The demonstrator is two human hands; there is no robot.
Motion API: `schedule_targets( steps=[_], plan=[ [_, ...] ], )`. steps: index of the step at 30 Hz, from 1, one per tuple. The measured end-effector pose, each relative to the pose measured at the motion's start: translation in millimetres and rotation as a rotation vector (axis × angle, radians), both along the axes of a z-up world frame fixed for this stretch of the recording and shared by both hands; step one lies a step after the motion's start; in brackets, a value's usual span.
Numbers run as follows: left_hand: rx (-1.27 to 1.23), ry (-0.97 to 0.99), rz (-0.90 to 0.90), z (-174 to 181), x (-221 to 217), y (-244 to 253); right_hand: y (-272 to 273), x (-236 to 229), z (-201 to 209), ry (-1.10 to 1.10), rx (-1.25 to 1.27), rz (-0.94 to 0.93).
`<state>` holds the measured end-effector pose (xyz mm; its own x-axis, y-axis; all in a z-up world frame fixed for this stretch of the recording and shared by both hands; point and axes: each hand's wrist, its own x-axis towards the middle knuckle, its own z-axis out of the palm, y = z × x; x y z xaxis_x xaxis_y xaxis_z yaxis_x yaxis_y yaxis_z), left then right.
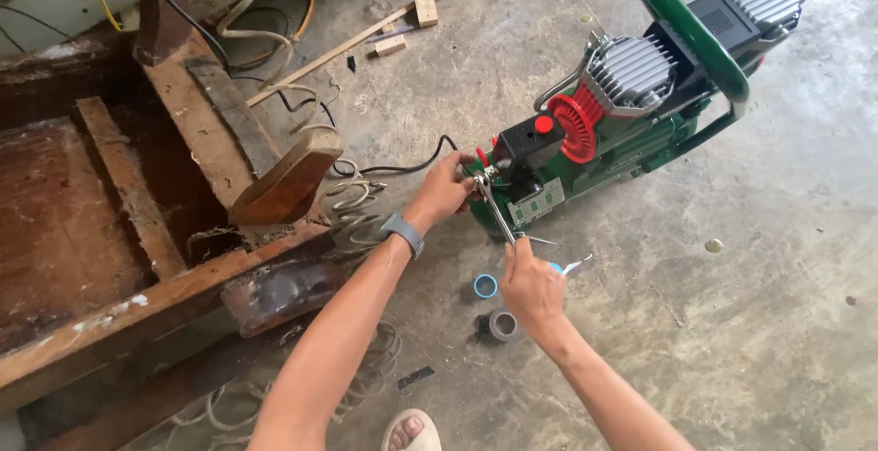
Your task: Applying thread seal tape to a fitting and installing it onto an air compressor using a wrench.
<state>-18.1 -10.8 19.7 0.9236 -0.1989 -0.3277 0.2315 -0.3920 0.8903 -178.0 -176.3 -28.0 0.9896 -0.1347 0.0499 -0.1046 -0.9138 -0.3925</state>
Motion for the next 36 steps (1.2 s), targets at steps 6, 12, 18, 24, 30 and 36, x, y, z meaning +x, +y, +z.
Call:
schedule_targets(
  steps=[6, 12, 18, 24, 30, 36],
  plan=[
    [0.148, -0.089, -0.088, 32, -9, -3, 4, 9, -92, -0.425, -0.199, 0.009],
    [0.224, -0.149, -0.062, 48, -22, -6, 11, 37, -170, -0.630, -0.036, 0.023],
    [0.208, -0.133, -0.025, 12, -12, -4, -1, 5, -121, -0.490, -0.050, 0.018],
    [-0.320, 0.197, 0.029, -14, 3, 3, -59, -31, -27, -0.168, -0.065, 0.181],
    [-0.391, 0.294, 0.020, -45, 20, 1, -65, 19, 103, 0.438, -0.297, 0.111],
    [-0.512, 0.374, 0.050, -59, 15, 1, -26, 68, 186, 0.519, -0.381, 0.182]
  ],
)
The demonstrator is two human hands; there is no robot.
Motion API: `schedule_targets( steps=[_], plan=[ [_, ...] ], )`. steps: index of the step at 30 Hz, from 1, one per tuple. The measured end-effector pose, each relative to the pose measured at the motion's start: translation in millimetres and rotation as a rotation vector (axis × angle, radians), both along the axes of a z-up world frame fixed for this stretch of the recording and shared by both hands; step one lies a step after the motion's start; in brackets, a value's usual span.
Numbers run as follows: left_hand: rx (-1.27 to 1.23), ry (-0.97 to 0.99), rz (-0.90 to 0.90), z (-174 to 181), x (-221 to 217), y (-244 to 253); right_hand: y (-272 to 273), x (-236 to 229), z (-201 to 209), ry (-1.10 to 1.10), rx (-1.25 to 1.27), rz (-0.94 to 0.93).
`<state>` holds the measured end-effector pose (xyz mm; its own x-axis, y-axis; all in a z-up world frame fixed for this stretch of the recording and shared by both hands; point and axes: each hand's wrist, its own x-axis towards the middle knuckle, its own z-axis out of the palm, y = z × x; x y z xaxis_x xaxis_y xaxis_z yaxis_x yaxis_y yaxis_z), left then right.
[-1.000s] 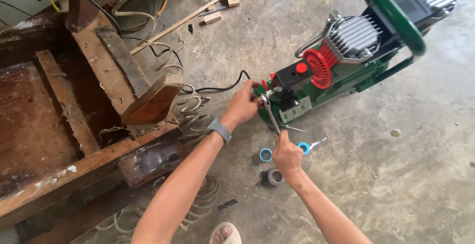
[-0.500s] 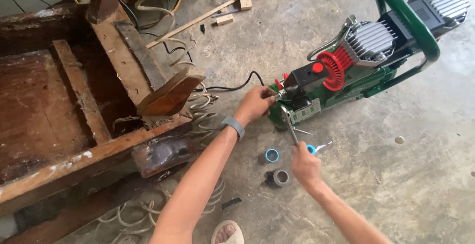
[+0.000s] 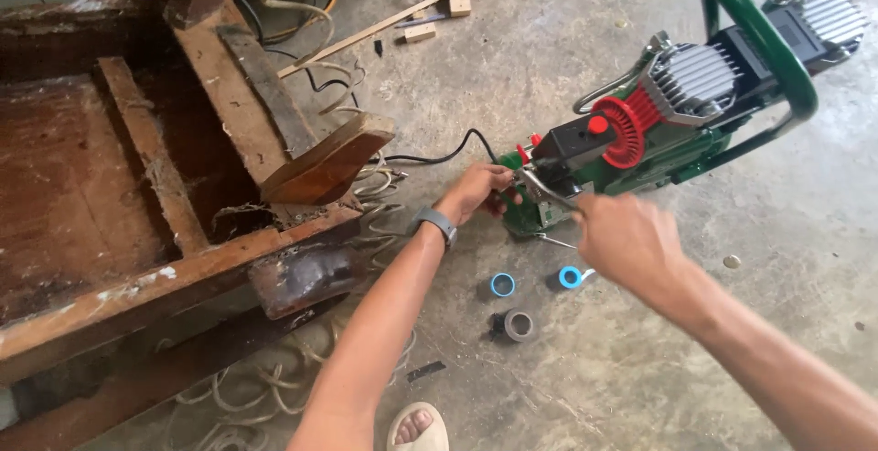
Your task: Applying thread seal tape to a fitting and installing it onto an air compressor using a wrench.
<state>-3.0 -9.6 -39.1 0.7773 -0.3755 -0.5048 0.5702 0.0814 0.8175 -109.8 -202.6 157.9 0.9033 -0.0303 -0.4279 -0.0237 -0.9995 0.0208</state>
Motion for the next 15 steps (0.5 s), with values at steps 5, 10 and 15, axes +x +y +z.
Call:
schedule_targets(
  steps=[5, 10, 15],
  plan=[
    [-0.066, 0.025, -0.011, -2, -3, 1, 26, 57, 23, -0.026, -0.081, 0.156],
    [-0.106, 0.030, -0.042, 6, -6, 6, 52, 105, 37, -0.028, -0.130, 0.187],
    [-0.087, 0.031, -0.034, 17, -8, 7, 74, 119, 56, -0.012, -0.140, 0.162]
  ],
)
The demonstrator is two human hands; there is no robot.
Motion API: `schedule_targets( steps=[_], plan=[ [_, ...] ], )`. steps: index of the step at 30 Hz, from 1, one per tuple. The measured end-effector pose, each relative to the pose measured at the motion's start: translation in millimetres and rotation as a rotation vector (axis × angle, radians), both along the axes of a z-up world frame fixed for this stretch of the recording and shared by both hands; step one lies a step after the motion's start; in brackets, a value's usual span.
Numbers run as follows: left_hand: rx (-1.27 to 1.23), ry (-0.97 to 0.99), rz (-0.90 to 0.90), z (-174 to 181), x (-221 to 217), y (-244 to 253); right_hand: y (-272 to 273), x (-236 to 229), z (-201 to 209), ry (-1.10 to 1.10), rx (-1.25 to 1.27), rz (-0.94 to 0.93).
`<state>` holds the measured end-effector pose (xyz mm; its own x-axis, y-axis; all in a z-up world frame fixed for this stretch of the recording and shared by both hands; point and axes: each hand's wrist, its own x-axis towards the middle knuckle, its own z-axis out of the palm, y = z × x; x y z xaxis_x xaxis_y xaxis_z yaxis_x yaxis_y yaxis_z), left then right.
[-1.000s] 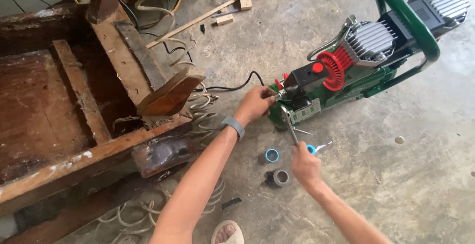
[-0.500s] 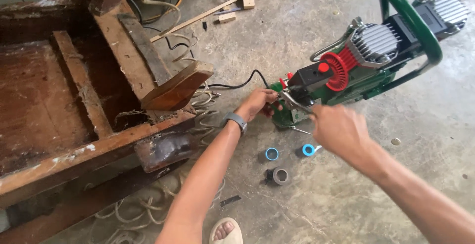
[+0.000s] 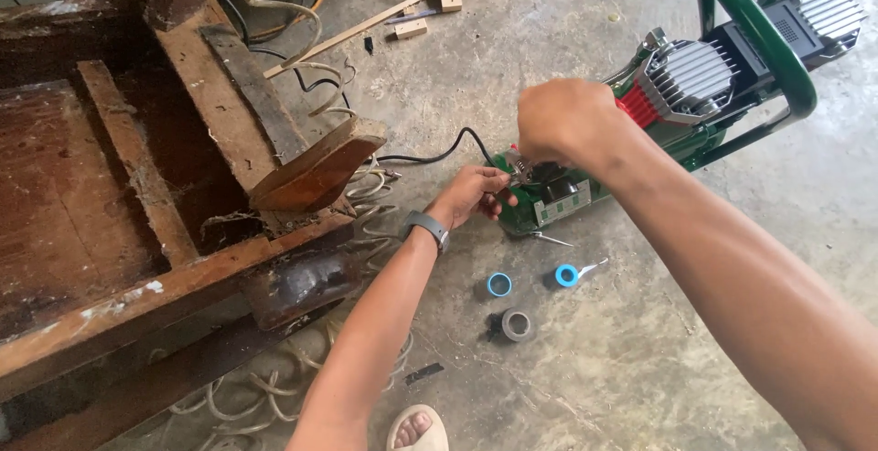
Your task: Applying thread seal tape to a fitting and installing it onto an air compressor using a wrench.
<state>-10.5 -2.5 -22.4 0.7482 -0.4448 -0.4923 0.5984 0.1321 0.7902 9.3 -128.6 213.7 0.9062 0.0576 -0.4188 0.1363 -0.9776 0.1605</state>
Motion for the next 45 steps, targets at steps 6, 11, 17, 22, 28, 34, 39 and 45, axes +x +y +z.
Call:
schedule_targets(
  steps=[6, 11, 17, 22, 28, 34, 39, 45],
  plan=[
    [0.015, -0.001, -0.002, -17, 5, -3, 13, 21, -10, 0.007, -0.032, -0.068],
    [0.048, 0.027, -0.004, -2, 1, -3, 35, 40, -17, 0.018, -0.047, -0.128],
    [0.155, 0.066, -0.008, 10, -2, 2, 37, 22, -36, 0.024, -0.074, -0.170],
    [0.273, 0.030, 0.035, 22, -7, -7, 25, 14, -53, 0.006, -0.090, -0.222],
    [0.278, -0.001, 0.121, 20, -13, -13, 21, 20, -78, -0.002, -0.104, -0.262],
    [0.323, -0.039, 0.140, -10, -10, -10, -1, -8, -72, -0.037, 0.025, -0.052],
    [0.398, -0.166, 0.107, 16, -17, -13, -31, -51, -103, -0.421, 0.301, 0.207],
    [0.516, -0.315, 0.098, 54, -29, -16, -45, -105, -131, -0.537, 0.304, 0.088]
  ],
)
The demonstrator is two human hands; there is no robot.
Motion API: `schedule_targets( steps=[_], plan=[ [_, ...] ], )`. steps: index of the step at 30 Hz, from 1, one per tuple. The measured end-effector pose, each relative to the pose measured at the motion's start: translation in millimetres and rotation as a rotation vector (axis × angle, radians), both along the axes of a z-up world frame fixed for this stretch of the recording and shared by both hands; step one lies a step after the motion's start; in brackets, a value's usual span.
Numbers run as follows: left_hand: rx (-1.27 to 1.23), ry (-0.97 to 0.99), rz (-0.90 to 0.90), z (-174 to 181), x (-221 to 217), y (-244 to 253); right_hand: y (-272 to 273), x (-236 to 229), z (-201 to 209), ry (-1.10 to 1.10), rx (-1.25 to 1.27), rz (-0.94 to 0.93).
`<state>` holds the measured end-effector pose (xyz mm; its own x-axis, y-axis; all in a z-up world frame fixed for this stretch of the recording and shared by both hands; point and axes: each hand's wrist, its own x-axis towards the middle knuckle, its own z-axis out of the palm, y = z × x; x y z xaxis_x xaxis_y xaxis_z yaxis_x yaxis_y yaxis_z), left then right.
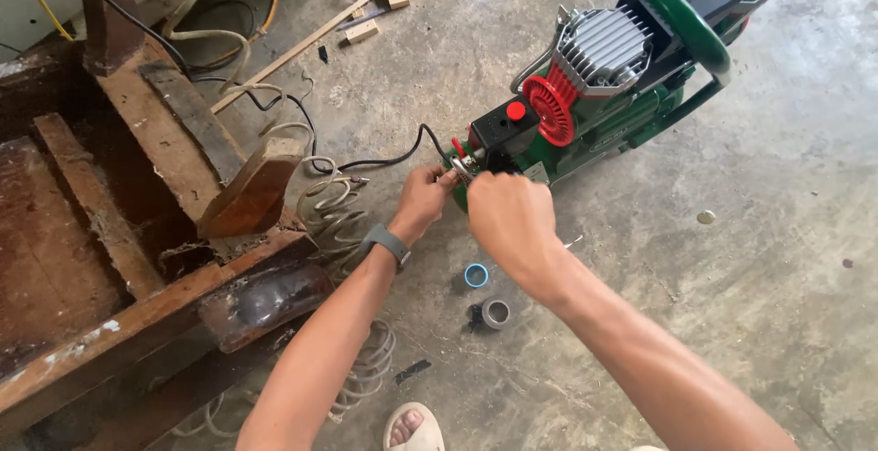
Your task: Applying thread seal tape to a fitting and installing it onto an air compressor using a wrench.
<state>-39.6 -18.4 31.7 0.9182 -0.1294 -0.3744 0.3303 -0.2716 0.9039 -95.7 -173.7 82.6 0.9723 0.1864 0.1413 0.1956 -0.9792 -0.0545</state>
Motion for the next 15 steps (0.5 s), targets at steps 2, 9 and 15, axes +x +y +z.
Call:
schedule_targets(
  steps=[2, 9, 15],
  plan=[
    [0.048, -0.064, -0.018, -12, 4, 4, -3, -18, -3, -0.019, -0.005, -0.016],
    [0.174, -0.248, -0.044, 1, -8, 0, -9, -65, -16, -0.233, -0.049, -0.074],
    [0.251, -0.410, -0.067, -16, -9, 1, -11, -80, -68, -0.467, -0.074, -0.135]
  ],
)
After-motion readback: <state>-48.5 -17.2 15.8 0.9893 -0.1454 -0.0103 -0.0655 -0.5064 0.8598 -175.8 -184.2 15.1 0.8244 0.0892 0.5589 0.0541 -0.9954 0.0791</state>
